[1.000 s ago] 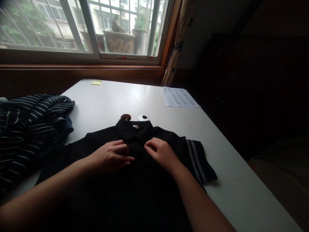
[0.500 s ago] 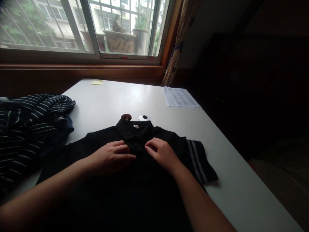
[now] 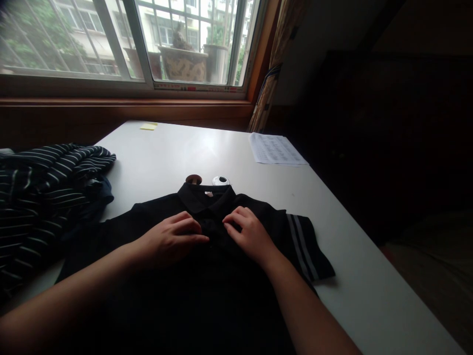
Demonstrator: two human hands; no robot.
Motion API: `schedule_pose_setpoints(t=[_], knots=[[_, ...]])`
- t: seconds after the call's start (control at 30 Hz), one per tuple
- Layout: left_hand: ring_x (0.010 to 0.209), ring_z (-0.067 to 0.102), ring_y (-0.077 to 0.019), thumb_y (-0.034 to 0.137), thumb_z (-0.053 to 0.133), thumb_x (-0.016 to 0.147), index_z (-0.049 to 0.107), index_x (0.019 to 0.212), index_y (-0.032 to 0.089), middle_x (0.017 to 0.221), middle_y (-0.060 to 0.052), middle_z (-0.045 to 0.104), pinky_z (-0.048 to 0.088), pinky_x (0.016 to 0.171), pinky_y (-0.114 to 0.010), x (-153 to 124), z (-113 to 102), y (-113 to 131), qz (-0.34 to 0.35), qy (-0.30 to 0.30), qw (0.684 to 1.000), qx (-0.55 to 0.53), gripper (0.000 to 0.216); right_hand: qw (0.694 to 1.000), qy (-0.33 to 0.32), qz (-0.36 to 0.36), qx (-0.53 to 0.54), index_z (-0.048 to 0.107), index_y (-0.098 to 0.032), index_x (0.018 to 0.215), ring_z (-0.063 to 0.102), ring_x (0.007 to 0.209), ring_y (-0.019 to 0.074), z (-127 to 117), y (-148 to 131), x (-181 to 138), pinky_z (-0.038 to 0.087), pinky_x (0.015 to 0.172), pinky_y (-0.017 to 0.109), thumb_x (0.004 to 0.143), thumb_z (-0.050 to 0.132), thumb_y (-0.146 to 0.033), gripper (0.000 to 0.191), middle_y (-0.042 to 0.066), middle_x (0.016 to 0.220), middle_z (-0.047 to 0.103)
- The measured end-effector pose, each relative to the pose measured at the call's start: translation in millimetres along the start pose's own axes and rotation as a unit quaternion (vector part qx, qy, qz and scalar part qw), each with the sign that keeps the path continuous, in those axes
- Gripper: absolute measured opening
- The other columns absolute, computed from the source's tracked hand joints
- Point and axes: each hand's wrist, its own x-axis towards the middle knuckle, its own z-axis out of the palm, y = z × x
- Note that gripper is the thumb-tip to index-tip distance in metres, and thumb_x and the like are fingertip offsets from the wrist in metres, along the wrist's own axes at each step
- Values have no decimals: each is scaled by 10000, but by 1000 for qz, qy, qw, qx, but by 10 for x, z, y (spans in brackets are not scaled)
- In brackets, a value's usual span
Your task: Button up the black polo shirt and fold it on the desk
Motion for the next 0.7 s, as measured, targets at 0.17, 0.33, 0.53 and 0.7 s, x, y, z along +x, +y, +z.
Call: schedule_pose_setpoints(t=[0.17,0.33,0.53,0.7], knots=[[952,535,-219,154,569,900,635,1277,255,1098,-81,606,502,892,-380,29,-9,45,16,-58,998,13,396,1000,1,-3,-2,703,-246,913,587,918,201,2,-10,0,484,845,363,902,613,-176,115,33,907,626],[957,536,-220,163,584,895,636,1279,296,1090,-74,599,491,889,-381,33,-30,44,9,-84,996,7,410,1000,3,-5,-1,703,-246,907,587,917,201,6,-6,0,483,848,364,904,609,-180,115,33,905,630],[885,553,-199,171,583,911,669,1228,344,986,-61,612,484,852,-361,21,-59,16,31,-77,997,-10,371,1000,2,-5,0,706,-250,916,590,921,207,2,-6,0,489,852,371,905,601,-180,127,38,915,637],[861,563,-188,152,607,886,685,1184,351,955,-51,615,488,835,-340,21,-75,13,47,-64,997,-16,367,1000,3,-7,-6,707,-253,910,594,919,214,9,-16,5,495,855,378,911,589,-191,133,41,907,645]])
